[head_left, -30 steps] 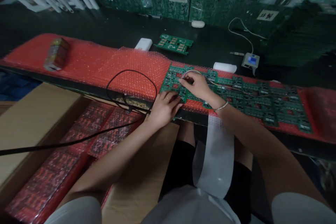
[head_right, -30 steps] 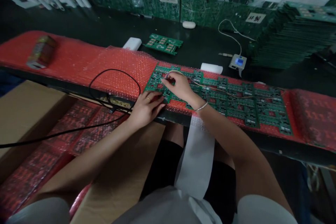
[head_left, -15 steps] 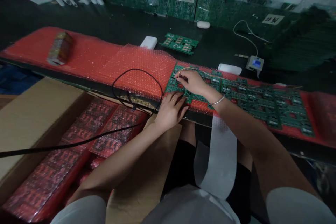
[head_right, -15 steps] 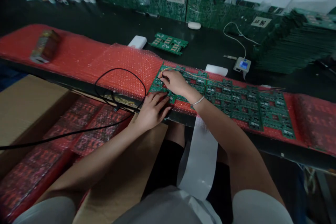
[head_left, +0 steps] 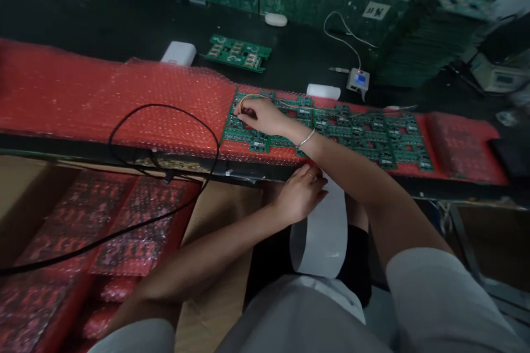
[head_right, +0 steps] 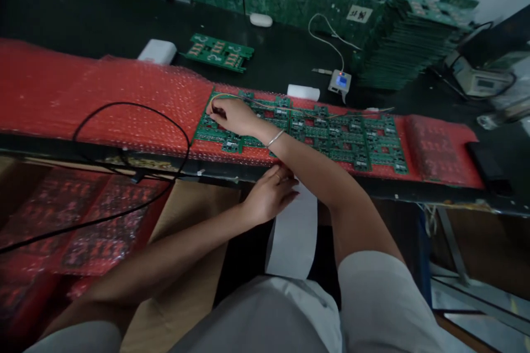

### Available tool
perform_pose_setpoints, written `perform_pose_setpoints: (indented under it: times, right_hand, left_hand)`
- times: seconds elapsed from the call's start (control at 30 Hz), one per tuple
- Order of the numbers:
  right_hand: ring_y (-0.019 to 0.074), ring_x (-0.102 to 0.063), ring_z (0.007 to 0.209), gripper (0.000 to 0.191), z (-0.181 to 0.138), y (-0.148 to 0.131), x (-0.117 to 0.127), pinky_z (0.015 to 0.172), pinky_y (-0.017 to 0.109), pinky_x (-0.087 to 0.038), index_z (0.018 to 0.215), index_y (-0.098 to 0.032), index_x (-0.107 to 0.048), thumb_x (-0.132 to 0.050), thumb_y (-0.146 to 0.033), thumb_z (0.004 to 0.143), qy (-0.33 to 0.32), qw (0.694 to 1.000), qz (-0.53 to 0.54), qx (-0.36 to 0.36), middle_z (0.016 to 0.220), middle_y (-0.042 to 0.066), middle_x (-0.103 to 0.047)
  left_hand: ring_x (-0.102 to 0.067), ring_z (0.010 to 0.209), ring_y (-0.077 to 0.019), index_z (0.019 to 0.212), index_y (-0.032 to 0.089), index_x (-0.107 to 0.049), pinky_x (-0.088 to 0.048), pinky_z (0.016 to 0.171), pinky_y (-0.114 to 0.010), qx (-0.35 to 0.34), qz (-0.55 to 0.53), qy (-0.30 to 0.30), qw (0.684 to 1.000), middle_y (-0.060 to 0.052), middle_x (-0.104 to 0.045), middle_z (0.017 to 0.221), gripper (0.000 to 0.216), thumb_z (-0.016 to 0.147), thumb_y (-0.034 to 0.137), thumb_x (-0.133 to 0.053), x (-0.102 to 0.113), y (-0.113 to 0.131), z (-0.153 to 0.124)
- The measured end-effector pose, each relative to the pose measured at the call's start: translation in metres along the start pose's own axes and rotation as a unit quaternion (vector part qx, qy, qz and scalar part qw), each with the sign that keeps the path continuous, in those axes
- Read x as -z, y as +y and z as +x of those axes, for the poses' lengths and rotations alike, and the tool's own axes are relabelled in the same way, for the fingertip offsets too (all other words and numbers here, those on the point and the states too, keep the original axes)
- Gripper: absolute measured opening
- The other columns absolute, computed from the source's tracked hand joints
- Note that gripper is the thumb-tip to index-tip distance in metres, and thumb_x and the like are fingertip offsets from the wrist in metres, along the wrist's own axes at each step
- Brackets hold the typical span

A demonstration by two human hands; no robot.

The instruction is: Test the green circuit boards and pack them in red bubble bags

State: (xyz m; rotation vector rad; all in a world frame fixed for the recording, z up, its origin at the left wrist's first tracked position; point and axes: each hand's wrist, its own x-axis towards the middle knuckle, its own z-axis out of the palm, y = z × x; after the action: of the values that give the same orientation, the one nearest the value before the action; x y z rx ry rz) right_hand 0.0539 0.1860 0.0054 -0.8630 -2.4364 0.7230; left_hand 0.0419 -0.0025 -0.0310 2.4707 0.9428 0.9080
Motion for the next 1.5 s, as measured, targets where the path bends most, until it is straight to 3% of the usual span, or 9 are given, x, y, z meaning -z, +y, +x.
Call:
perform_pose_setpoints:
  times: [0.13,0.4,0.6,0.8,0.93,1.1,1.37,1.5]
  right_hand:
    - [0.0160,-0.063,0.091,0.012,0.000,0.000,-0.002,0.087,0.032,-0.046,0.100,-0.019,-0.064,-0.052,-0.018,0.098,-0.001,1.000,0.000,-0.001,0.103,0.004,-0.069]
    - [0.0162,-0.062,0.091,0.012,0.000,0.000,-0.003,0.089,0.032,-0.046,0.100,-0.019,-0.063,-0.051,-0.017,0.099,0.003,1.000,0.010,-0.008,0.104,0.004,-0.068]
    - [0.0171,-0.061,0.093,0.013,0.000,-0.001,-0.002,0.089,0.032,-0.045,0.101,-0.017,-0.063,-0.051,-0.017,0.098,-0.005,1.000,0.027,-0.011,0.105,0.007,-0.068]
    - [0.0166,-0.061,0.093,0.012,-0.001,-0.004,0.000,0.088,0.031,-0.044,0.098,-0.017,-0.063,-0.052,-0.015,0.096,-0.001,0.999,0.039,-0.022,0.104,0.006,-0.069]
    - [0.0159,-0.060,0.092,0.011,-0.001,-0.005,-0.001,0.088,0.030,-0.044,0.096,-0.018,-0.062,-0.052,-0.015,0.096,0.004,0.999,0.041,-0.023,0.106,0.005,-0.068]
    - [0.0187,-0.062,0.098,0.014,-0.007,-0.007,0.007,0.095,0.037,-0.048,0.105,-0.019,-0.064,-0.054,-0.026,0.099,0.054,0.998,0.030,-0.008,0.110,0.007,-0.068]
    - [0.0194,-0.065,0.103,0.018,-0.050,0.017,0.052,0.096,0.035,-0.053,0.104,-0.021,-0.067,-0.056,-0.034,0.100,0.149,0.987,0.044,-0.037,0.112,0.007,-0.071]
    - [0.0194,-0.068,0.098,0.021,-0.078,0.047,0.066,0.090,0.035,-0.056,0.098,-0.022,-0.069,-0.060,-0.041,0.097,0.209,0.973,0.071,-0.068,0.105,0.006,-0.073]
  left_hand:
    - [-0.058,0.110,-0.0282,0.103,0.016,-0.073,-0.054,0.096,-0.045,0.033,-0.001,0.025,0.999,-0.012,-0.066,0.111,0.014,0.095,0.024,-0.064,-0.023,-0.009,0.001]
    - [-0.059,0.104,-0.0220,0.099,0.018,-0.074,-0.054,0.094,-0.038,0.021,-0.033,0.099,0.994,-0.009,-0.069,0.103,0.016,0.099,0.022,-0.059,-0.023,-0.008,-0.002]
    - [-0.059,0.104,-0.0237,0.093,0.019,-0.074,-0.049,0.086,-0.039,-0.003,0.054,0.084,0.995,-0.008,-0.071,0.105,0.018,0.100,0.024,-0.058,-0.027,-0.005,-0.007]
    - [-0.059,0.108,-0.0236,0.104,0.019,-0.074,-0.049,0.089,-0.039,0.041,0.029,0.079,0.996,-0.009,-0.070,0.109,0.020,0.101,0.027,-0.056,-0.030,-0.003,-0.007]
    - [-0.059,0.107,-0.0233,0.099,0.021,-0.075,-0.049,0.089,-0.040,0.043,0.014,0.070,0.997,-0.008,-0.071,0.109,0.019,0.101,0.024,-0.056,-0.031,-0.004,-0.009]
    - [-0.059,0.103,-0.0235,0.097,0.020,-0.075,-0.048,0.085,-0.039,0.051,0.015,0.088,0.995,-0.007,-0.072,0.105,0.018,0.100,0.024,-0.057,-0.030,-0.001,-0.009]
    - [-0.059,0.103,-0.0246,0.088,0.018,-0.071,-0.049,0.087,-0.040,0.127,-0.033,0.056,0.990,-0.008,-0.070,0.105,0.012,0.093,0.016,-0.061,-0.025,0.015,0.000]
    - [-0.062,0.100,-0.0223,0.084,0.020,-0.068,-0.053,0.089,-0.038,0.118,-0.102,0.067,0.985,-0.007,-0.069,0.101,0.014,0.091,0.012,-0.059,0.007,0.011,0.009]
